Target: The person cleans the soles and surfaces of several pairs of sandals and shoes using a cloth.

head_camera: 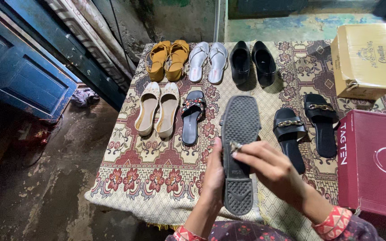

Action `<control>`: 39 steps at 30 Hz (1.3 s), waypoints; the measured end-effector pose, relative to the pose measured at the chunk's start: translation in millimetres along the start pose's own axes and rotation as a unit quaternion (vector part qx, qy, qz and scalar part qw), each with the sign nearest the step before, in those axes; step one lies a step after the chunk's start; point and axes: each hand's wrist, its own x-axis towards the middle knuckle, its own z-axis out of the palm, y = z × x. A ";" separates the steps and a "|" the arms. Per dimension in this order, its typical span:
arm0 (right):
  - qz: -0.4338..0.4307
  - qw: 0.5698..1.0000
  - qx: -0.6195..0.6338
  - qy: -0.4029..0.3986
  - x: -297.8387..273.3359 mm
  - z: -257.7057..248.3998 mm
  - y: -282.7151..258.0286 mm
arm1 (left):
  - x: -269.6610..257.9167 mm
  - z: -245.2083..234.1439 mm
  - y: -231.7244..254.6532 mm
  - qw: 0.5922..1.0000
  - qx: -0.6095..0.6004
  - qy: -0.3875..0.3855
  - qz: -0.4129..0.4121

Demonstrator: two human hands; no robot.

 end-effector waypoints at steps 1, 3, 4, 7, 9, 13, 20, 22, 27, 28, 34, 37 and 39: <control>-0.024 1.000 0.012 0.002 0.9 3.0 -2.7 | 2.3 -3.7 -9.8 1.000 0.001 0.000 -0.001; -0.044 0.999 0.022 0.003 2.4 3.8 -6.1 | 5.6 -7.1 -27.7 1.000 -0.008 0.013 0.017; -0.037 0.999 0.020 0.010 5.1 4.4 -5.7 | 7.5 -8.4 -29.3 1.000 -0.007 0.013 0.017; -0.012 0.999 0.007 0.031 12.8 4.7 6.3 | 7.8 1.2 -22.8 0.998 0.049 0.027 0.008; 0.007 0.999 -0.001 0.043 11.9 3.1 11.9 | 3.1 10.9 -8.8 0.999 0.014 -0.032 -0.021; 0.087 0.993 -0.053 0.057 4.8 3.9 20.3 | -3.7 25.2 12.6 0.999 0.018 -0.039 -0.026; 0.136 0.990 0.014 0.028 -20.3 5.4 6.3 | 1.4 14.9 15.6 0.999 0.033 -0.030 0.005; 0.139 0.990 0.025 0.022 -25.0 3.4 7.0 | 1.8 12.4 12.6 0.997 0.058 -0.036 0.023; 0.152 0.987 0.041 0.011 -32.5 1.4 5.7 | 3.1 10.7 12.0 0.996 0.079 -0.001 0.029; 0.170 0.985 0.034 0.013 -33.4 1.7 5.2 | 3.2 9.7 12.5 0.996 0.079 -0.001 0.028; 0.184 0.982 0.000 0.048 -36.3 3.2 -0.4 | 4.7 6.3 11.4 0.994 0.104 -0.007 0.023; 0.235 0.967 0.003 0.098 -44.7 8.2 6.2 | 6.3 7.1 10.5 0.996 0.081 -0.020 0.034; 0.274 0.953 0.012 0.126 -55.1 18.6 17.7 | 4.0 8.2 13.1 0.993 0.100 0.009 0.067</control>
